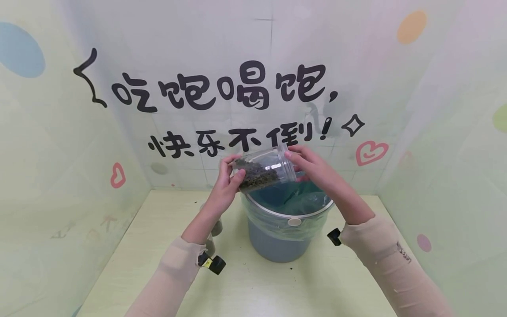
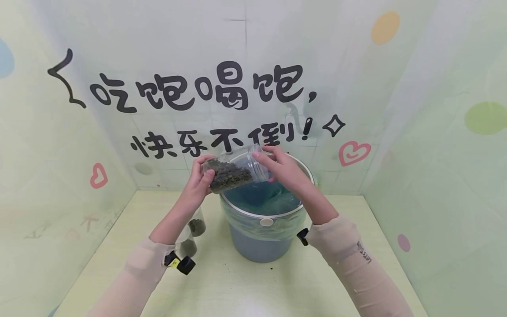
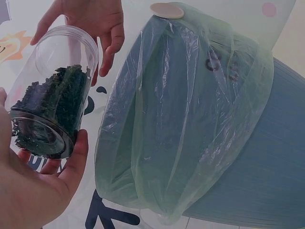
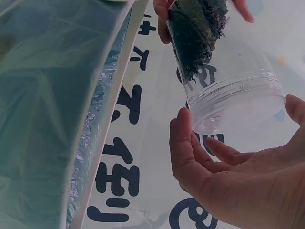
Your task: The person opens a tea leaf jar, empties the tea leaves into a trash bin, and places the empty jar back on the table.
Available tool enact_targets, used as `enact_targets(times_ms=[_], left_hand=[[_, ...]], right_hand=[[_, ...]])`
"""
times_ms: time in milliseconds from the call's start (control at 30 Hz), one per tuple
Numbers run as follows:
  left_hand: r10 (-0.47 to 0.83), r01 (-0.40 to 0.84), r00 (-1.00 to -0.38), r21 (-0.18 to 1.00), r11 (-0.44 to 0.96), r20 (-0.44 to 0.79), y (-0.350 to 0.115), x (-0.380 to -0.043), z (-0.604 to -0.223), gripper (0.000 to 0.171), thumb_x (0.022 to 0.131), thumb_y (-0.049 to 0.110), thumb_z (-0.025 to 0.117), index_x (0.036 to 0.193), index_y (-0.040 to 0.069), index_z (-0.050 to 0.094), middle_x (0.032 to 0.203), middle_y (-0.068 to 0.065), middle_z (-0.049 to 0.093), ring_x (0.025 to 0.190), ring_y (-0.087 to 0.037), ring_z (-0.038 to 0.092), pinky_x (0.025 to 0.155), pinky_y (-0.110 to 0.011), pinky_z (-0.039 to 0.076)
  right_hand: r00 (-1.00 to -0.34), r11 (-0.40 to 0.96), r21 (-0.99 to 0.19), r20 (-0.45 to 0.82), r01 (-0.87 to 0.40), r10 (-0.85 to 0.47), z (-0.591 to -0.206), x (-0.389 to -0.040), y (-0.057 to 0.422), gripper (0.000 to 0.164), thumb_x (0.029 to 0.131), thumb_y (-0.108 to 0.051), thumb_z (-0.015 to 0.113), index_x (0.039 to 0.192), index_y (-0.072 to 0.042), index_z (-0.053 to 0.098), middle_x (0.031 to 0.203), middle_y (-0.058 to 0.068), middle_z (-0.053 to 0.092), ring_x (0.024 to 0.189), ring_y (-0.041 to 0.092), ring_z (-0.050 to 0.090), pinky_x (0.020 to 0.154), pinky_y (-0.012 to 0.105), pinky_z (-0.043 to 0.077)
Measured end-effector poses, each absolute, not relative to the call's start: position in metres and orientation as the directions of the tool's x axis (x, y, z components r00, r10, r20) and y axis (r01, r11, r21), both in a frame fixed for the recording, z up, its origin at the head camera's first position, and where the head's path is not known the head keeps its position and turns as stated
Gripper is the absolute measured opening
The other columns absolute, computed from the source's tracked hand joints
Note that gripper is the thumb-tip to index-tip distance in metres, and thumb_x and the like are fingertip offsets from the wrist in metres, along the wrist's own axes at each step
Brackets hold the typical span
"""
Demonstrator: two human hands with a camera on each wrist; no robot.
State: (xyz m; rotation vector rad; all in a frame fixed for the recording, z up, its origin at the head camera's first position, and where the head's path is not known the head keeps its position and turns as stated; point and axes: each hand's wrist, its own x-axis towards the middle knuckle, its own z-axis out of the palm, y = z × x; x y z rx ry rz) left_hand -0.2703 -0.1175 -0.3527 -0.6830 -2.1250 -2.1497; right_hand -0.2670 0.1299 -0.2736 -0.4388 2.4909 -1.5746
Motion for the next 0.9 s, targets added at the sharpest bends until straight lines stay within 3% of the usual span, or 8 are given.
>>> enact_targets(times_ms=[467,667,900], left_hand=[[0.283,0.334,-0.899,0.941,-0.052,0.335,-0.1190,-0.2703,-0.3532,0.053,0.107,0.029,0.041,0.149,0.008,0.016,0.157,-0.022,0.025,0.129,-0.040,0.049,0.094,-0.044,0.055],[0.285,0.341,-0.896,0.939,-0.047,0.340,-0.1202,-0.2705,-0.3543,0.059,0.106,0.038,0.042,0.149,0.008,0.016,0.156,-0.024,0.024,0.130,-0.040,0.048,0.095,-0.047,0.055],[0.277,0.349,-0.895,0.936,-0.054,0.350,-0.1214,-0.2696,-0.3571,0.063,0.105,0.044,0.044,0.147,0.007,0.017,0.150,-0.020,0.031,0.126,-0.038,0.050,0.092,-0.045,0.056]], right_hand=[[-0.933,0.358,-0.913,0.060,-0.195,-0.356,-0.2753,-0.2650,0.1332,0.057,0.101,-0.030,0.053,0.150,-0.006,0.037,0.149,0.021,0.046,0.130,0.038,0.052,0.104,0.054,0.050],[-0.930,0.357,-0.911,0.071,-0.207,-0.360,-0.2753,-0.2653,0.1343,0.059,0.099,-0.028,0.056,0.151,-0.009,0.036,0.151,0.019,0.043,0.134,0.036,0.049,0.103,0.052,0.050],[-0.902,0.316,-0.912,0.115,-0.262,-0.417,-0.2772,-0.2635,0.1359,0.065,0.095,-0.022,0.058,0.154,-0.012,0.032,0.156,0.016,0.037,0.141,0.038,0.043,0.112,0.057,0.040]])
